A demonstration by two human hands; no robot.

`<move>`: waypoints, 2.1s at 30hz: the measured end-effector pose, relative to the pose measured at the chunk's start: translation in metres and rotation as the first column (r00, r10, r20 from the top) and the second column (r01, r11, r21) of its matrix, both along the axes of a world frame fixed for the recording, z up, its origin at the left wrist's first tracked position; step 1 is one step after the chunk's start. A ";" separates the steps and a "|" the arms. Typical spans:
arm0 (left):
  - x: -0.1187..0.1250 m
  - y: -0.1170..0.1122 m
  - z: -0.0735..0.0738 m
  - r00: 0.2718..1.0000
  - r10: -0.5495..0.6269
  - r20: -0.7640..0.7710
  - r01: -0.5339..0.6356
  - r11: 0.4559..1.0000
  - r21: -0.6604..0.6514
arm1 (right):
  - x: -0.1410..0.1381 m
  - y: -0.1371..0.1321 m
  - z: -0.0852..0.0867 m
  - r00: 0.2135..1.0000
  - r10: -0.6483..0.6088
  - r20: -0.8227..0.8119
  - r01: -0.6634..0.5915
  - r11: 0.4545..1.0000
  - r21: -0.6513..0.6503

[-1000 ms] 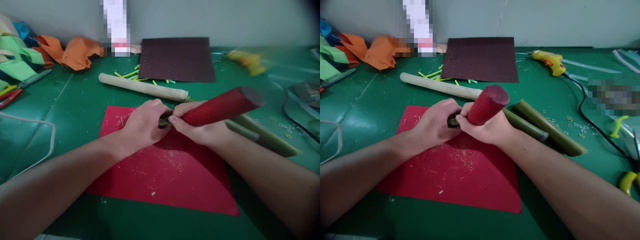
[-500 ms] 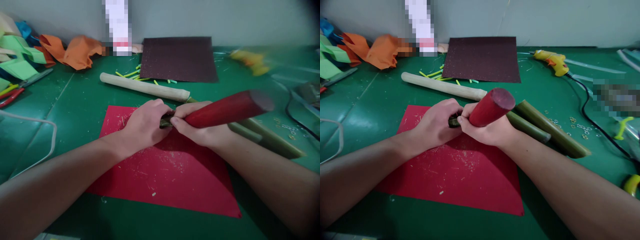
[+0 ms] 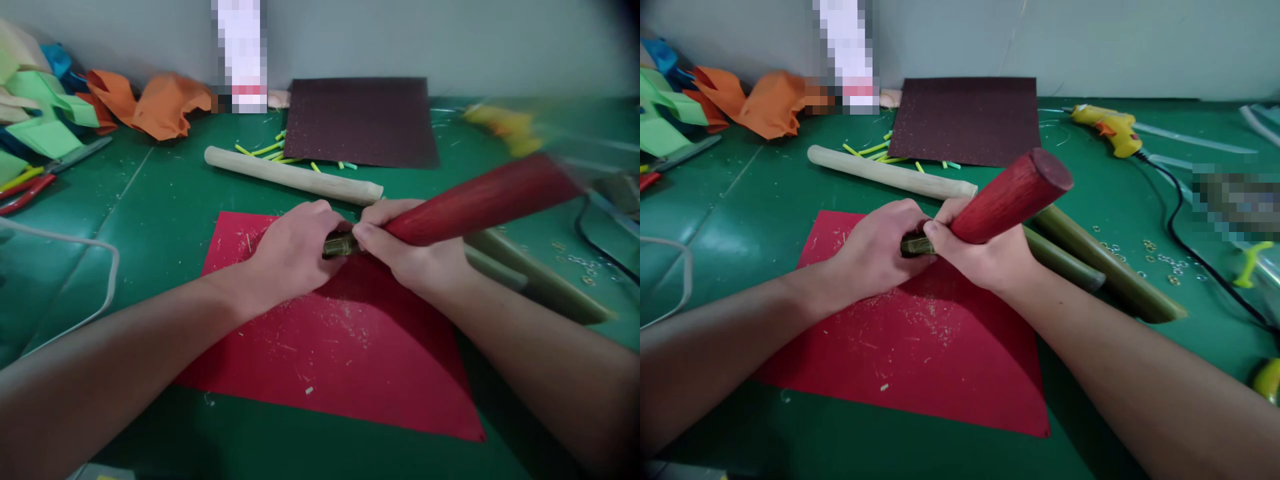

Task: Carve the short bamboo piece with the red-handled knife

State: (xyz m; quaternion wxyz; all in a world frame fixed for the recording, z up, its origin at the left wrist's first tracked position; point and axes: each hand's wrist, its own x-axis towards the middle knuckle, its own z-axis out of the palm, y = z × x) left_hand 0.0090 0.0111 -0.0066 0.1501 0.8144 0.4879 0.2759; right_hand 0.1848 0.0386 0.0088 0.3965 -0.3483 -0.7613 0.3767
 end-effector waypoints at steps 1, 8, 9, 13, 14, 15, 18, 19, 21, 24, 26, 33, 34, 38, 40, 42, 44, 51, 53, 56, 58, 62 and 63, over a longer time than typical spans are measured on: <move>0.000 0.000 0.000 1.000 -0.003 -0.002 0.003 1.000 -0.004 | 0.001 0.000 0.001 1.000 0.017 0.005 -0.017 1.000 0.002; -0.002 0.000 0.002 1.000 -0.016 -0.010 0.016 1.000 -0.027 | 0.001 -0.002 -0.001 0.990 0.112 0.091 -0.117 0.992 0.049; -0.002 0.000 0.002 1.000 -0.022 -0.008 0.022 1.000 -0.020 | 0.000 -0.003 -0.002 0.996 0.072 0.056 -0.074 0.996 0.050; -0.002 0.000 0.000 1.000 -0.008 -0.008 0.008 1.000 0.009 | -0.004 -0.003 -0.004 0.984 -0.146 -0.099 0.152 0.987 0.057; -0.001 0.000 -0.001 1.000 0.000 -0.013 0.000 1.000 0.015 | -0.004 -0.002 -0.004 0.981 -0.163 -0.100 0.169 0.984 0.055; -0.001 0.000 -0.001 1.000 0.007 -0.016 -0.007 1.000 0.023 | -0.003 -0.001 -0.003 0.984 -0.155 -0.088 0.160 0.986 0.055; -0.001 -0.001 -0.002 1.000 0.000 -0.024 0.001 0.999 0.037 | -0.001 0.001 0.000 0.999 -0.042 -0.006 0.042 0.998 0.036; -0.001 -0.001 -0.001 1.000 -0.006 -0.024 0.007 0.999 0.032 | 0.000 0.001 0.001 1.000 -0.015 0.013 0.014 0.999 0.029; -0.001 -0.001 0.000 1.000 -0.018 -0.020 0.018 1.000 0.009 | 0.002 0.000 0.003 0.999 0.016 0.039 -0.017 1.000 0.022; -0.001 -0.001 0.001 1.000 -0.028 -0.005 0.028 1.000 -0.013 | 0.002 -0.002 0.004 0.994 0.066 0.089 -0.068 0.997 0.019; -0.001 -0.001 0.002 1.000 -0.030 0.000 0.030 0.999 -0.012 | 0.001 -0.004 0.003 0.994 0.072 0.085 -0.075 0.997 0.029; -0.001 -0.001 0.000 1.000 -0.009 -0.019 0.009 1.000 0.008 | -0.005 0.000 -0.004 0.984 -0.154 -0.092 0.159 0.986 0.054; -0.001 -0.001 -0.001 1.000 -0.008 -0.018 0.008 1.000 0.012 | -0.004 0.001 -0.004 0.983 -0.157 -0.091 0.161 0.986 0.047; -0.002 -0.001 -0.003 0.999 -0.012 -0.031 0.013 1.000 0.026 | -0.001 0.004 0.000 0.999 -0.031 -0.016 0.031 0.999 0.021; -0.003 -0.001 -0.003 0.999 -0.029 -0.020 0.029 0.999 0.029 | 0.000 0.002 0.002 1.000 0.009 0.005 -0.009 1.000 0.016; -0.003 -0.001 -0.002 0.999 -0.039 -0.008 0.039 0.999 0.024 | 0.001 0.000 0.002 0.999 0.032 0.041 -0.033 0.999 0.012; -0.003 -0.001 -0.001 0.999 -0.035 -0.001 0.035 0.999 0.012 | 0.000 -0.002 0.000 0.998 0.031 0.051 -0.032 0.999 0.020; -0.001 -0.002 0.000 0.999 0.001 -0.047 0.000 1.000 0.012 | -0.007 0.000 -0.004 0.972 -0.175 -0.156 0.180 0.983 0.022; -0.001 -0.003 0.000 0.999 -0.008 -0.052 0.009 1.000 0.011 | -0.009 0.001 -0.002 0.962 -0.198 -0.186 0.196 0.980 -0.026; -0.002 -0.004 -0.002 0.999 -0.031 -0.037 0.032 0.999 0.019 | -0.010 0.002 0.001 0.972 -0.186 -0.143 0.178 0.982 -0.066; -0.002 -0.005 -0.002 0.999 -0.029 -0.036 0.030 0.999 0.040 | -0.010 0.000 0.002 0.977 -0.185 -0.108 0.178 0.982 -0.067; -0.001 -0.008 -0.003 0.999 -0.015 -0.032 0.017 0.998 0.060 | -0.010 -0.004 0.002 0.975 -0.197 -0.101 0.191 0.979 -0.066; -0.001 -0.009 -0.002 1.000 -0.020 -0.011 0.020 0.998 0.052 | -0.010 -0.005 0.001 0.973 -0.199 -0.114 0.192 0.979 -0.067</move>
